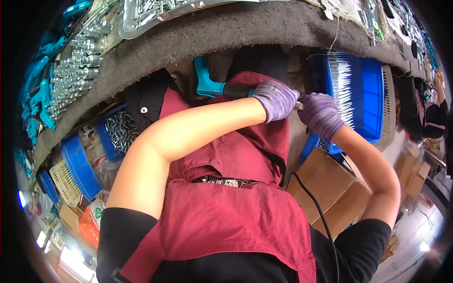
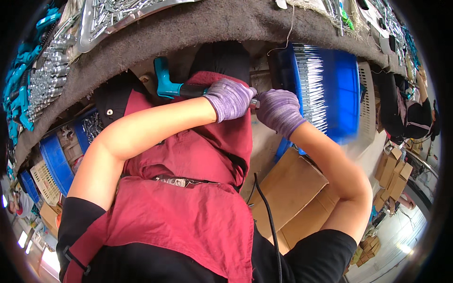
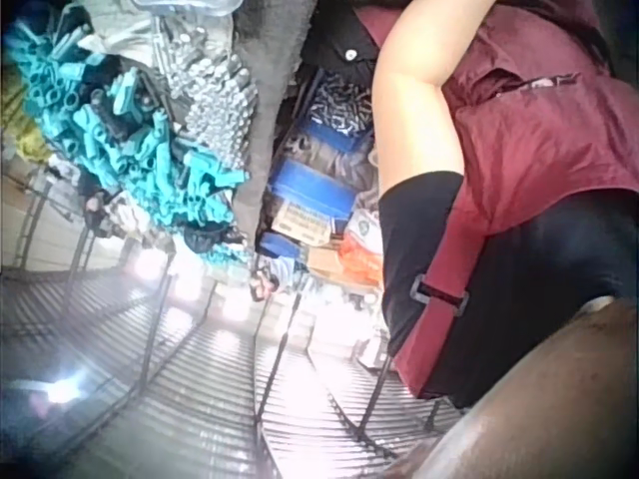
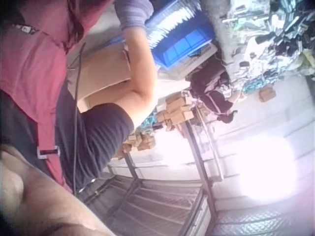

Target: The person assembles tools by inserting metal pins and springs into metal cylinders, fitting plastic handles and sleeves over them, and screwing metal fittings onto the ends. The person then places the assembled tools into a basket.

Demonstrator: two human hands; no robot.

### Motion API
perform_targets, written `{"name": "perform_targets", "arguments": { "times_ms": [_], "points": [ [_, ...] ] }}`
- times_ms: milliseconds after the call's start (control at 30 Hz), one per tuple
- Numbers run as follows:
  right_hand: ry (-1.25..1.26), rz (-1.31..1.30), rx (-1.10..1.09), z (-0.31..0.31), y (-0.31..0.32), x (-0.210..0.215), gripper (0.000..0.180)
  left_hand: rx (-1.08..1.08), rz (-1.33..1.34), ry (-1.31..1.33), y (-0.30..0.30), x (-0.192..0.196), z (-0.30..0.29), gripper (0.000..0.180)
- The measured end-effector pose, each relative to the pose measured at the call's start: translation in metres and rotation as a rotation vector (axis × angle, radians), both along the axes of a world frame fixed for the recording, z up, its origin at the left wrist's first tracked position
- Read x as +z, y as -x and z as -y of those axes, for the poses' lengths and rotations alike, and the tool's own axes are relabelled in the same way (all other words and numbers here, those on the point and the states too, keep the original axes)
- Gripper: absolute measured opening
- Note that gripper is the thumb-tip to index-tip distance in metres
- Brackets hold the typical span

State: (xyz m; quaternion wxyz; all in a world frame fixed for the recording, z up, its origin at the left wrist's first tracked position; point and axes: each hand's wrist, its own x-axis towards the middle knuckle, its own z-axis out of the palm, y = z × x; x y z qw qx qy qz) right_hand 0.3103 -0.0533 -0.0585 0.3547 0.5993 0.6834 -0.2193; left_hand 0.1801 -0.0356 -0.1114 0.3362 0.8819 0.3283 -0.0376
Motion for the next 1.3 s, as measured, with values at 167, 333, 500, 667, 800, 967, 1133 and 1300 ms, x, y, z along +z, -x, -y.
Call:
{"name": "perform_targets", "arguments": {
  "times_ms": [167,333,500,667,800,967,1133,1300],
  "points": [
    [0.015,0.022,-0.024,0.000,0.006,-0.005,0.032,0.083,-0.045,-0.112,-0.001,-0.009,0.008,0.032],
    [-0.253,-0.091,-0.026,0.021,-0.011,-0.011,0.029,0.111,-0.009,-0.118,-0.001,0.000,0.014,0.030],
    [-0.673,-0.278,-0.341,0.048,-0.026,0.014,0.043,0.094,0.059,-0.003,0.012,0.017,0.002,0.031],
    [-0.577,-1.085,-0.889,0.087,-0.033,0.006,0.044,0.220,0.417,0.241,0.022,0.080,-0.013,0.035],
    [-0.679,-1.198,-0.387,0.098,0.027,0.014,0.065,0.138,0.684,0.734,0.027,0.138,-0.018,0.028],
    [-0.414,-1.479,-0.424,0.092,0.075,0.006,0.053,0.069,0.753,0.999,0.042,0.176,-0.013,0.025],
    [-0.139,-1.707,-0.804,0.098,0.082,0.003,0.036,0.296,1.031,0.968,0.040,0.181,0.002,0.028],
    [-0.530,-1.456,-0.726,0.114,0.054,0.007,0.035,0.186,1.176,0.703,0.041,0.168,0.007,0.074]
  ]
}}
